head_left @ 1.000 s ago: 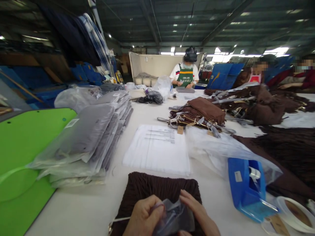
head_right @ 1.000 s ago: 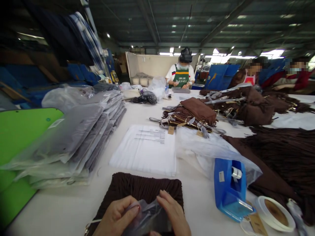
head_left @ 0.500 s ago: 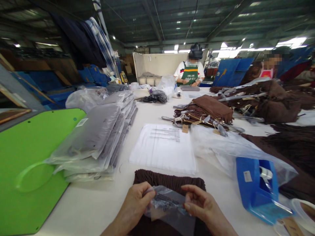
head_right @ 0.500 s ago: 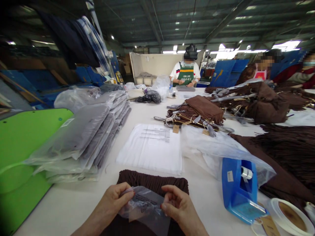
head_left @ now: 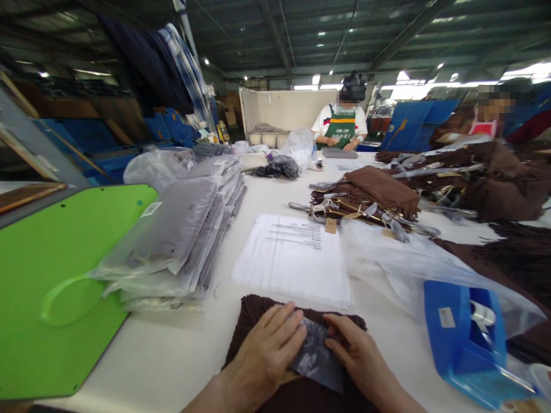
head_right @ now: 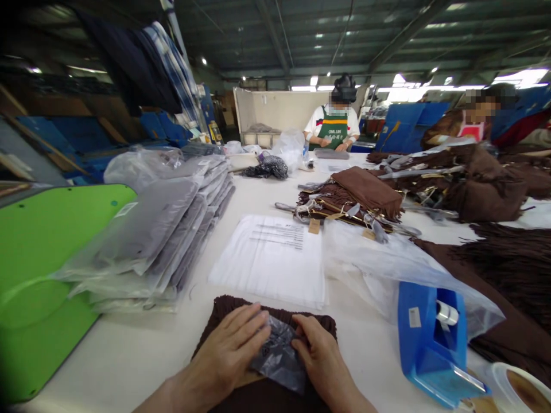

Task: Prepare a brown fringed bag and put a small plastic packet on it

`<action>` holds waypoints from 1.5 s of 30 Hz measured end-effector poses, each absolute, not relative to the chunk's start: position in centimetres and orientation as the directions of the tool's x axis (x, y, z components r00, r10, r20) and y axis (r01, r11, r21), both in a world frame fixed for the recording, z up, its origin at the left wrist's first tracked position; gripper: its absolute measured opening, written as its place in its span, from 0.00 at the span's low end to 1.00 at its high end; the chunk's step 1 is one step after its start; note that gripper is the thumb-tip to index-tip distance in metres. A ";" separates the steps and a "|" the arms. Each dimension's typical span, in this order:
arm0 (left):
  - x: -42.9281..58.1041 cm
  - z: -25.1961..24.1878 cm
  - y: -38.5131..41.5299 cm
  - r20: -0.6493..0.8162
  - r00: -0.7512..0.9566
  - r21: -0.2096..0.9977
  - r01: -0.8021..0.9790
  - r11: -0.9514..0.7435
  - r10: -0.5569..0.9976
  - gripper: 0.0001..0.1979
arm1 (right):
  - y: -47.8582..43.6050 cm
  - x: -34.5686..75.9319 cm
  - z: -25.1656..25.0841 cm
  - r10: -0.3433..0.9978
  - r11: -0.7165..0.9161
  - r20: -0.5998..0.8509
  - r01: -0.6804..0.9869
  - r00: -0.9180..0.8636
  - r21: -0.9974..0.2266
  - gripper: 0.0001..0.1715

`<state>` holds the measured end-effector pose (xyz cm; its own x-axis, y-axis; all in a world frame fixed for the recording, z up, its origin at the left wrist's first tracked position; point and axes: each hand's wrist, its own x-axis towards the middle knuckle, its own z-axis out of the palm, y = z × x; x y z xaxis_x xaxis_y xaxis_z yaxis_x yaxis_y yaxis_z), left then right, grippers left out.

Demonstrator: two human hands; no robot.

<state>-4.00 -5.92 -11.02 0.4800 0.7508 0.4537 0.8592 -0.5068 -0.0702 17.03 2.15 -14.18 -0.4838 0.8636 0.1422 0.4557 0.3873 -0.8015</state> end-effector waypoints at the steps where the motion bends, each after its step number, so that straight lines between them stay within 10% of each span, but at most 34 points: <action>1: -3.8 -11.2 -5.7 0.393 0.507 -0.038 0.843 -0.537 0.768 0.17 | 2.3 17.1 -14.2 0.860 0.396 0.147 0.457 -0.489 -0.796 0.18; 9: -2.7 -16.8 -7.0 0.525 0.401 -0.008 0.884 -0.467 0.751 0.20 | 2.8 17.6 -14.2 0.817 0.520 0.231 0.504 -0.528 -0.689 0.19; 21: -4.3 -14.2 -7.7 0.305 0.551 0.040 0.807 -0.589 0.777 0.32 | -1.1 14.4 -17.9 0.418 0.836 0.601 0.547 -0.682 0.039 0.25; 35: -5.7 -10.9 -6.2 0.026 0.505 0.437 0.770 -0.464 0.862 0.34 | -1.8 14.6 -18.8 0.427 0.846 0.496 0.527 -0.756 0.075 0.25; 40: -9.1 -9.1 -9.6 0.275 -0.058 0.572 0.812 -0.116 0.960 0.20 | -1.9 14.7 -19.1 0.468 0.836 0.471 0.547 -0.747 0.037 0.27; 45: -9.8 -11.3 -18.5 0.178 -0.418 0.578 0.777 0.249 0.891 0.09 | -1.6 15.1 -19.7 0.385 0.868 0.497 0.488 -0.777 0.090 0.22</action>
<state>-9.80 -18.48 -11.30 -0.4178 0.8910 0.1778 0.7772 0.2491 0.5778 15.06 -1.64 -19.72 -0.7775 0.3852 0.4972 0.4879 0.8682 0.0902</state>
